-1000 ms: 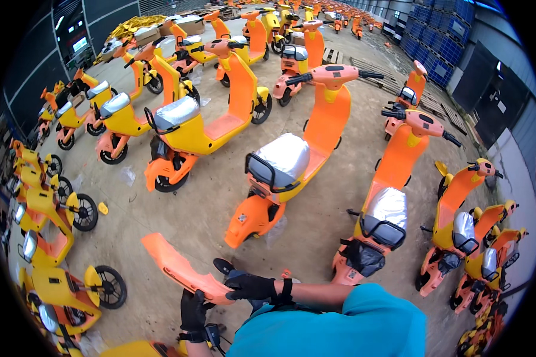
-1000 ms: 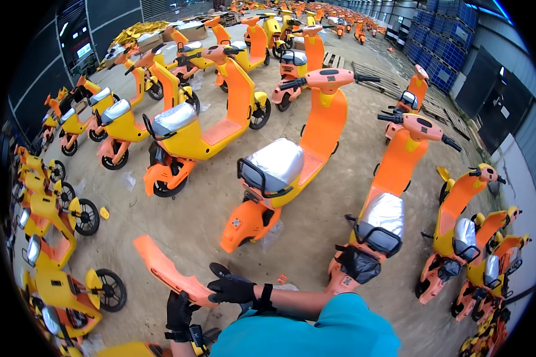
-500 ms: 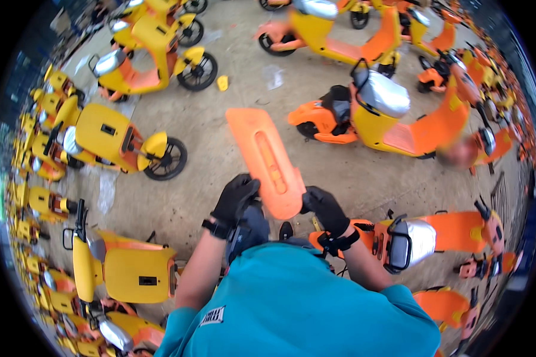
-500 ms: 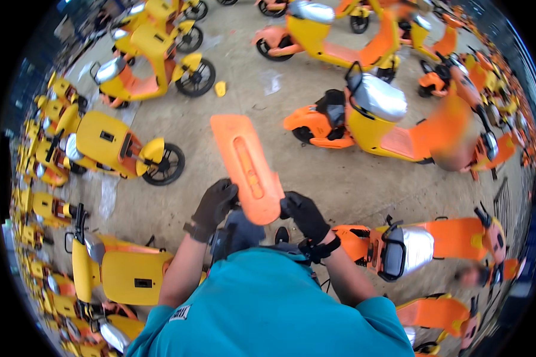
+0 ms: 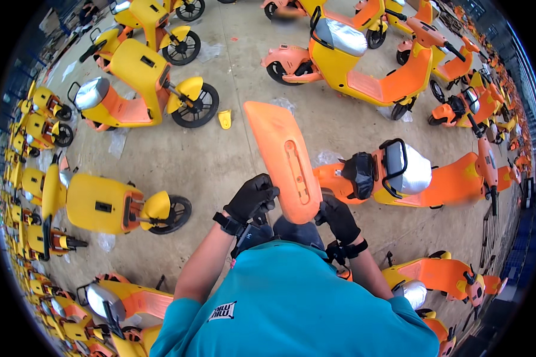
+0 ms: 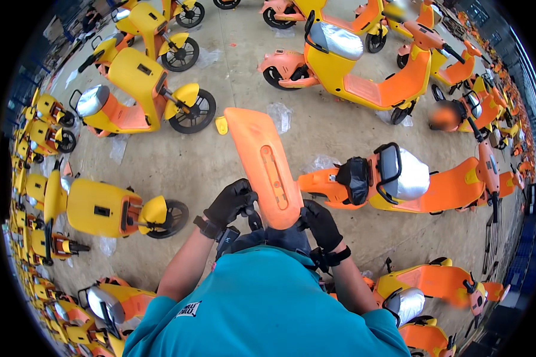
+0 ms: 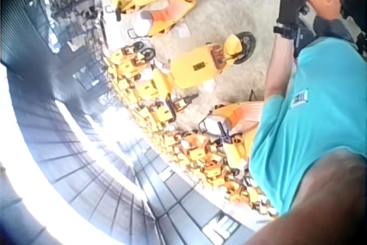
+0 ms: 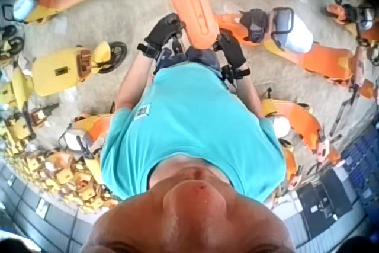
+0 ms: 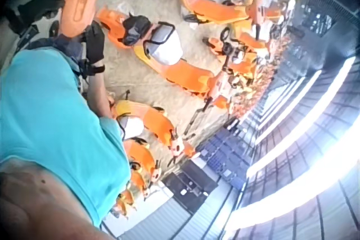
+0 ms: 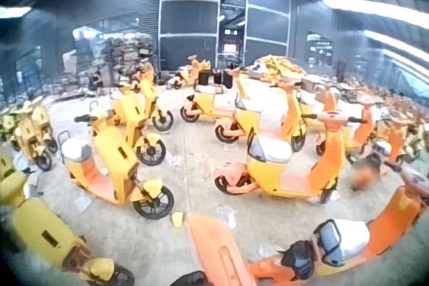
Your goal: The person picks up an orange plastic panel from a pile of parts and walks to a yellow and orange scooter. They sit on the floor and fit the panel onto the scooter's body, using a screwdriver to tighten screws and secure the part.
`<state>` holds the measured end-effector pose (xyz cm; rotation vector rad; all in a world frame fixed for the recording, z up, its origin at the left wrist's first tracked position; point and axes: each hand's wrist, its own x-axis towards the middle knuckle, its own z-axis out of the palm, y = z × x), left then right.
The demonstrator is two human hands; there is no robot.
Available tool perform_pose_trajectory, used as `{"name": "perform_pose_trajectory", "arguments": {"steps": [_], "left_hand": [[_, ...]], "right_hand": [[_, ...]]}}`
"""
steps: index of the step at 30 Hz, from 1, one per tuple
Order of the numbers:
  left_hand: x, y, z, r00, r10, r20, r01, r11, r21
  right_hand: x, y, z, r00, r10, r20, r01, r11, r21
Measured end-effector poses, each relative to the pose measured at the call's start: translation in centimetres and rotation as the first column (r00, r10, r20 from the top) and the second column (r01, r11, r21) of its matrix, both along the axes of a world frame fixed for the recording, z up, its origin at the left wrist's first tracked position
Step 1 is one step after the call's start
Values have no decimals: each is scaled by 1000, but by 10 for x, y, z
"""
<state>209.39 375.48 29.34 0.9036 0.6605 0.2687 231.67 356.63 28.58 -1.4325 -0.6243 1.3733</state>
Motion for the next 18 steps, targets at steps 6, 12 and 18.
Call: {"name": "perform_pose_trajectory", "arguments": {"steps": [6, 12, 18], "left_hand": [[75, 142, -7, 998, -28, 58, 32, 997, -68], [155, 300, -8, 997, 74, 31, -72, 996, -55], [207, 431, 33, 978, 205, 41, -202, 977, -62]], "right_hand": [[62, 129, -32, 993, -65, -97, 68, 997, 21], [140, 306, -46, 986, -8, -168, 7, 1000, -7], [215, 466, -9, 973, 117, -199, -117, 993, 13]]}}
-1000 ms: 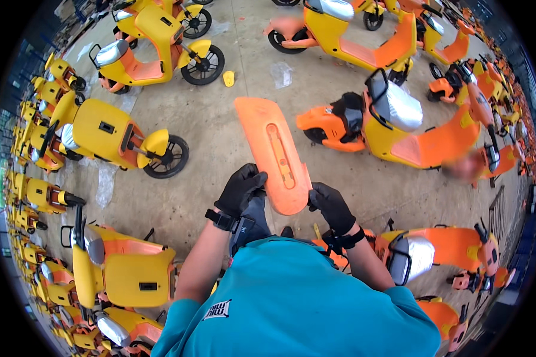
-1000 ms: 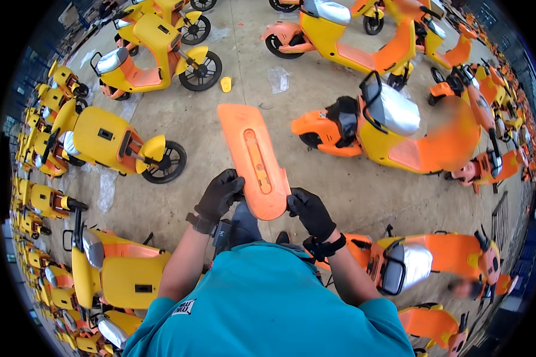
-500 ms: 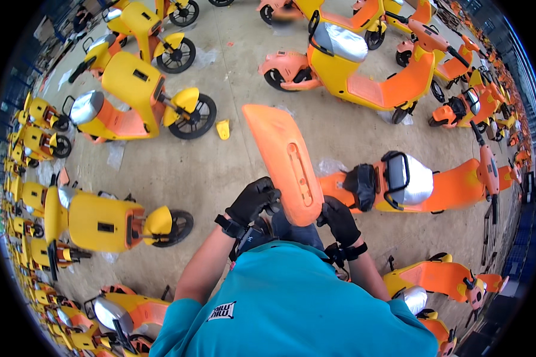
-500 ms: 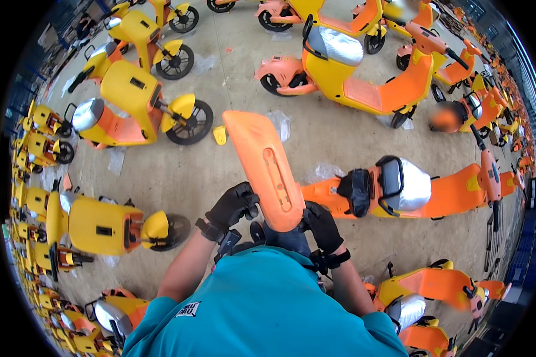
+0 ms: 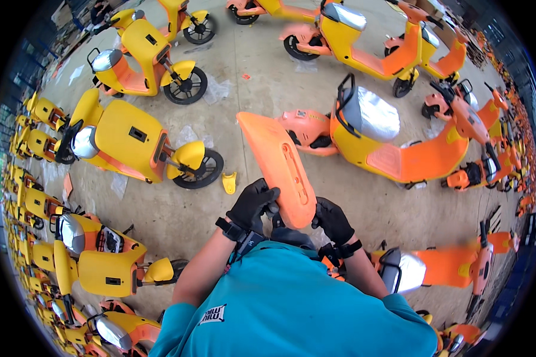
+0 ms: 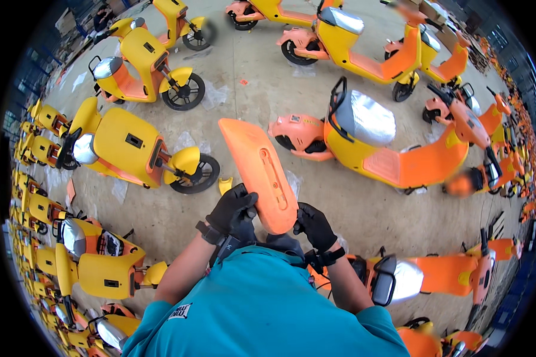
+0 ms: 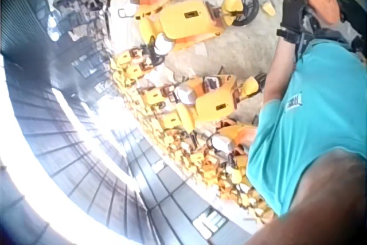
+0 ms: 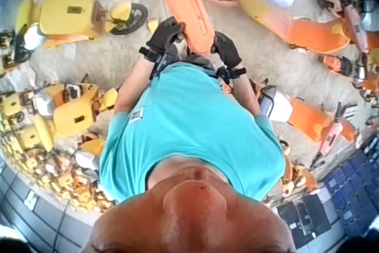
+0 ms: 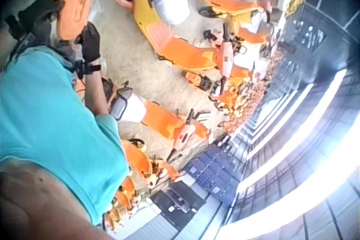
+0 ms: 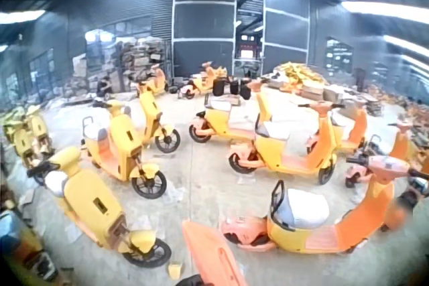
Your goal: The person picks up an orange plastic panel from a pile of parts and walks to a yellow and orange scooter. They sit on the floor and fit the panel onto the scooter's body, using a screwdriver to tighten screws and secure the part.
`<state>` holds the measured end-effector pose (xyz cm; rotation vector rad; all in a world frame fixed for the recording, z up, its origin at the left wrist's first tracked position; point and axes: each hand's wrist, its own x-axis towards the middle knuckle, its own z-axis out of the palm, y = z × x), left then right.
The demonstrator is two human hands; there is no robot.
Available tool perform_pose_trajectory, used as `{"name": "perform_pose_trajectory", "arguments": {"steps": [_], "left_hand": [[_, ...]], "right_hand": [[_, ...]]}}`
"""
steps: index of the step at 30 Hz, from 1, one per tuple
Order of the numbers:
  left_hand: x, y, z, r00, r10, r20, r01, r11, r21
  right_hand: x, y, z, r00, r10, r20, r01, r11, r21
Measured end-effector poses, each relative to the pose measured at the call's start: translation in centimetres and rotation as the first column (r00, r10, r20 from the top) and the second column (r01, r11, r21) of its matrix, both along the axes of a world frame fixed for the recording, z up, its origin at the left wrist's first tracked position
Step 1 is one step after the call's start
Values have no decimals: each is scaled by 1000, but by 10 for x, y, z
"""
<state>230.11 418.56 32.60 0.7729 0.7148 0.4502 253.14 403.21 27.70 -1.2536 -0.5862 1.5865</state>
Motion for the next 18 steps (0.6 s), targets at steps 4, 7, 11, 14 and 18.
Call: {"name": "perform_pose_trajectory", "arguments": {"steps": [4, 7, 11, 14, 18], "left_hand": [[30, 91, -11, 997, -11, 75, 12, 1000, -16], [54, 171, -25, 990, -11, 144, 15, 1000, -23], [91, 299, -36, 983, -76, 168, 82, 996, -29], [115, 392, -27, 976, -155, 153, 159, 987, -14], [146, 516, -18, 961, -275, 14, 268, 946, 183]], "right_hand": [[27, 95, -3, 997, -42, -68, 42, 999, 5], [46, 176, 9, 993, -75, -91, 75, 997, 6], [72, 292, 3, 990, -116, -74, 119, 993, 29], [90, 376, -10, 990, -139, -7, 139, 990, 16], [111, 476, 4, 971, -214, 108, 210, 977, 42]]}}
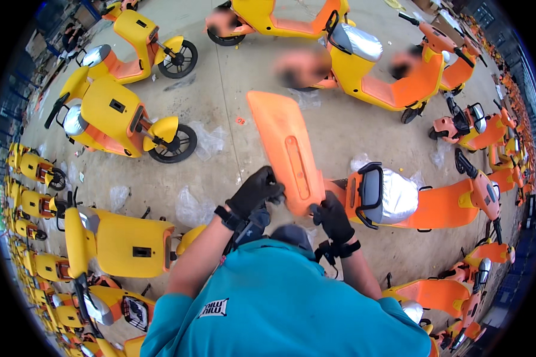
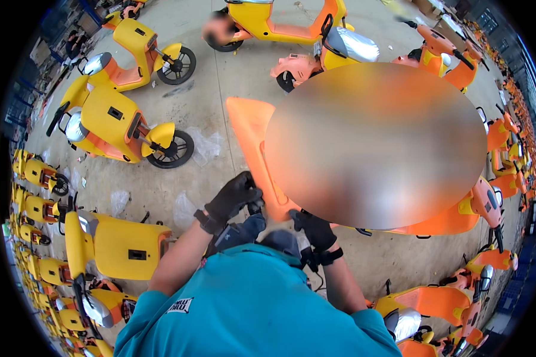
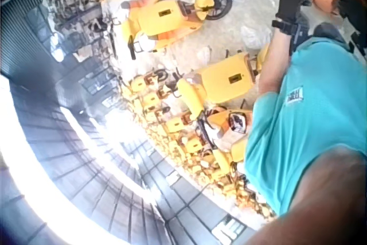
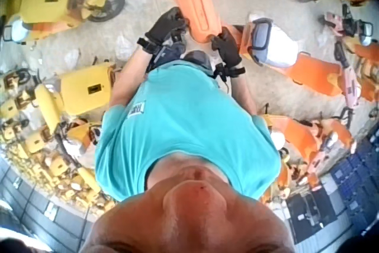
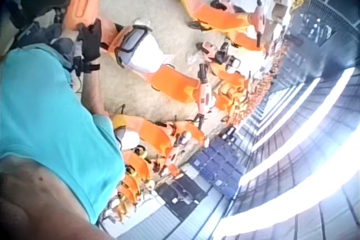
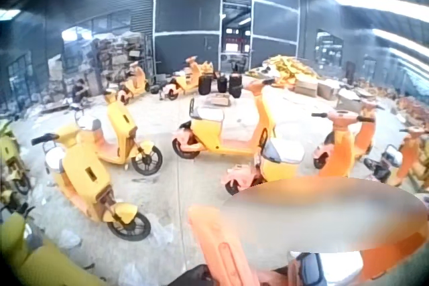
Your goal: The person picks up an orange plastic panel from a pile of parts and walks to a yellow and orange scooter. They sit on the floor and fit the panel onto the scooter's body, using a screwdriver to tighten screws and secure the part.
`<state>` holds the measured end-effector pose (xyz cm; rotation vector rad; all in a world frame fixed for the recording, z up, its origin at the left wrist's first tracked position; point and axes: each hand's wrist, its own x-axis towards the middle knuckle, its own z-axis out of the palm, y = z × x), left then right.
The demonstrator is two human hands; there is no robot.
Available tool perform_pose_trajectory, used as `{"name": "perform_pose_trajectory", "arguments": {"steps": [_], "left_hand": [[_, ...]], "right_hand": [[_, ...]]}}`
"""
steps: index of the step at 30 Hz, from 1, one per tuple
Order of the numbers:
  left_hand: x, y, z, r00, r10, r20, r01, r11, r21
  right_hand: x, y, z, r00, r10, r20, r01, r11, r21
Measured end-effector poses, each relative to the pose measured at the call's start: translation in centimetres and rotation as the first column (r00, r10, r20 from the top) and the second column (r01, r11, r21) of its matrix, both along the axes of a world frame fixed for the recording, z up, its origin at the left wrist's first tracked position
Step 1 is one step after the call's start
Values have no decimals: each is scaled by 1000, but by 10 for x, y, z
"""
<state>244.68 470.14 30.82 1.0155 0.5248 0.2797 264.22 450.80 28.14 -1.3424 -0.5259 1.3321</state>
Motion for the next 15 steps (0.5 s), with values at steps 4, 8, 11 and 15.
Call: {"name": "perform_pose_trajectory", "arguments": {"steps": [4, 8, 11, 15], "left_hand": [[27, 88, 11, 985, 74, -157, -55, 992, 117], [55, 174, 18, 959, 124, -257, -79, 981, 179], [75, 246, 12, 956, 139, -258, -103, 984, 146], [102, 359, -4, 983, 150, -105, -104, 929, 355]], "right_hand": [[24, 94, 14, 983, 65, 170, -60, 998, -35], [36, 185, 7, 997, 48, 60, -47, 999, -11], [52, 259, 12, 999, 36, -33, -36, 999, 11], [83, 378, 20, 997, 67, 44, -68, 998, 13]]}}
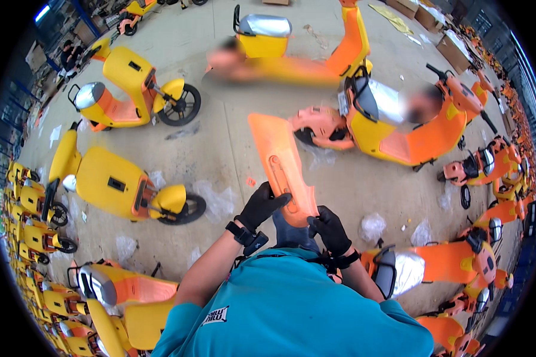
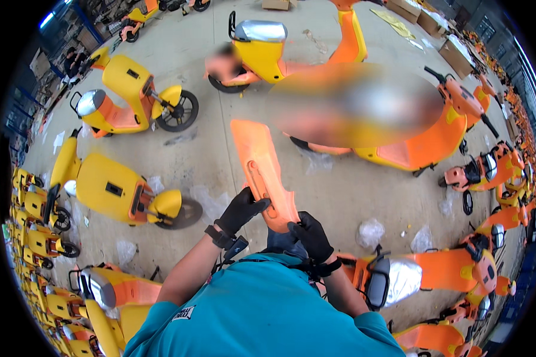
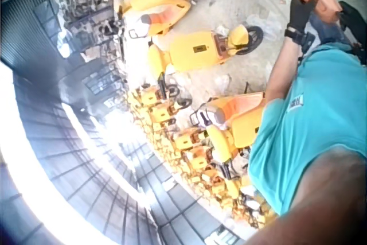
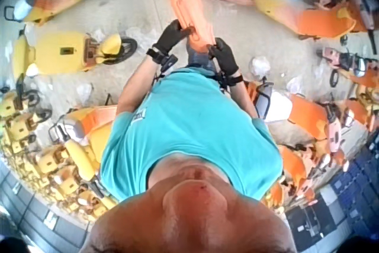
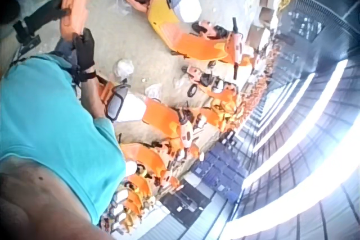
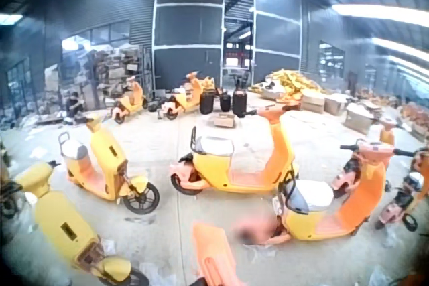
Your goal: The person picks up an orange plastic panel from a pile of parts and walks to a yellow and orange scooter. They sit on the floor and fit the panel onto the scooter's body, using a screwdriver to tighten screws and secure the part.
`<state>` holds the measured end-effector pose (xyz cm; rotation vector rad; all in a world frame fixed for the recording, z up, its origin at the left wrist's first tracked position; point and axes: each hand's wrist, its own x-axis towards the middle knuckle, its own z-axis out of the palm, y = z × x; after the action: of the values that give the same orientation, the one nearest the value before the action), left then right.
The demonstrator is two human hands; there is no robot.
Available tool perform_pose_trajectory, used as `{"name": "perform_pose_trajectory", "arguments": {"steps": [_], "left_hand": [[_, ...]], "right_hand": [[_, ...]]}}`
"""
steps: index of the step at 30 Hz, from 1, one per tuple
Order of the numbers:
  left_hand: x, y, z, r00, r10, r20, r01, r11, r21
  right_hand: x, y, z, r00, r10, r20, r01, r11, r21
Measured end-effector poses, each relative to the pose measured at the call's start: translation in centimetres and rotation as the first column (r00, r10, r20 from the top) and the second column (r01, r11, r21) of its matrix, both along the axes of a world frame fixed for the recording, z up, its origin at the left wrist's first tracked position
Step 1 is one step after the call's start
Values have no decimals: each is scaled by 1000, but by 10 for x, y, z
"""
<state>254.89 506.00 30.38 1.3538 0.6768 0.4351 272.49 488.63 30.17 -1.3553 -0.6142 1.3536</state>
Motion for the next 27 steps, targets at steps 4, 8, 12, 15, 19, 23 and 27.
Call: {"name": "perform_pose_trajectory", "arguments": {"steps": [4, 8, 12, 15, 19, 23, 27], "left_hand": [[26, 110, 0, 992, 30, 123, -14, 991, -131], [46, 205, 9, 996, 51, 72, -35, 978, -206], [49, 304, 22, 989, 19, 150, 46, 906, -421], [48, 393, 9, 995, 74, 63, -35, 878, -477], [38, 523, 16, 991, 119, 62, -71, 858, -509], [28, 653, 33, 994, 29, 105, 23, 887, -461], [31, 760, 55, 997, -34, 65, 59, 897, -438]], "right_hand": [[37, 120, 18, 992, 123, 32, -122, 992, -17], [57, 230, 33, 985, 136, -102, -139, 990, -17], [65, 344, 32, 974, 175, -145, -172, 984, 39], [64, 436, 32, 972, 196, -132, -191, 980, 50], [52, 565, 32, 968, 230, -98, -224, 972, 68], [36, 682, 42, 982, 179, -64, -180, 984, -9], [36, 776, 43, 988, 120, 98, -120, 993, 1]]}}
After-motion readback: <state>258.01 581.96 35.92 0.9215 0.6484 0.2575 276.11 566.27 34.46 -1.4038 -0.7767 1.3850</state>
